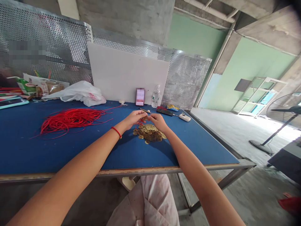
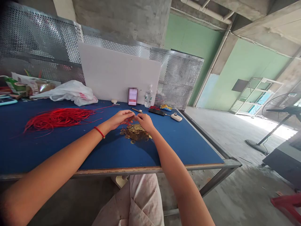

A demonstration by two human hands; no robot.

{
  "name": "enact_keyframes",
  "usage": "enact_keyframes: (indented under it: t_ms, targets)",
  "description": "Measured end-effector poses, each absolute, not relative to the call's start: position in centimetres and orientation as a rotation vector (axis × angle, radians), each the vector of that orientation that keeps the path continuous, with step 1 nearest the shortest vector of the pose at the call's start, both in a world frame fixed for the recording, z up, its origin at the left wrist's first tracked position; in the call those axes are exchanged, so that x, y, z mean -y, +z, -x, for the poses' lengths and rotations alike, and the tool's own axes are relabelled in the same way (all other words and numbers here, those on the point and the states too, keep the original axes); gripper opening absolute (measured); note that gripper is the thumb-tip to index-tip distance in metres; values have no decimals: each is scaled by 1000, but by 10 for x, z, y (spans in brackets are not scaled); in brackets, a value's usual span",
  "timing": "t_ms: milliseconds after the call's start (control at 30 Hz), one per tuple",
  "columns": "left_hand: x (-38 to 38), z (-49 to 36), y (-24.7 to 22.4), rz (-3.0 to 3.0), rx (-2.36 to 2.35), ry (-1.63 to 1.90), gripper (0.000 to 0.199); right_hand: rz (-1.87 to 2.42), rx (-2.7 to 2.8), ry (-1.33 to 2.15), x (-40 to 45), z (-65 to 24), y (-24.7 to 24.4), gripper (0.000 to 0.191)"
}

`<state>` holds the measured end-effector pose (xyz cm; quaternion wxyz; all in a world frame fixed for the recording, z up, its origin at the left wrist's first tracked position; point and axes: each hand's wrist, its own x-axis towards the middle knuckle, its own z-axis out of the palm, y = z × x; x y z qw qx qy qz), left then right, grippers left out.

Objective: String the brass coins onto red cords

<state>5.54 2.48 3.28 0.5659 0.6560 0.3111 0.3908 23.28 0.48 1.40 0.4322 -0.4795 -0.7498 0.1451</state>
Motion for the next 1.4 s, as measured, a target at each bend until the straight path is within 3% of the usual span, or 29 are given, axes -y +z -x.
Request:
enact_keyframes:
  t_ms: [300,500,900,1133,1300,1400]
  targets:
    - [-31,-53,27,-1615,-770,901,47,1356,1587,529,-8,-235,11,33]
    - [-35,-55,23,-1768,-809,859,37,1486,1659,551,-12,-241,11,13]
    - [-37,-59,17,-2011,-805,649,21,1802,2154,313,5,-235,17,24]
    - [-29,-59,23,-1979,-864,636,13,1782,2127,435,3,-235,16,9]
    - [-25,-59,26,-2002,-888,620,6,1673,2093,532,1,-235,12,27]
    - [-23,-58,28,-2013,-887,608,2,1644,2124,563,1,-234,11,22]
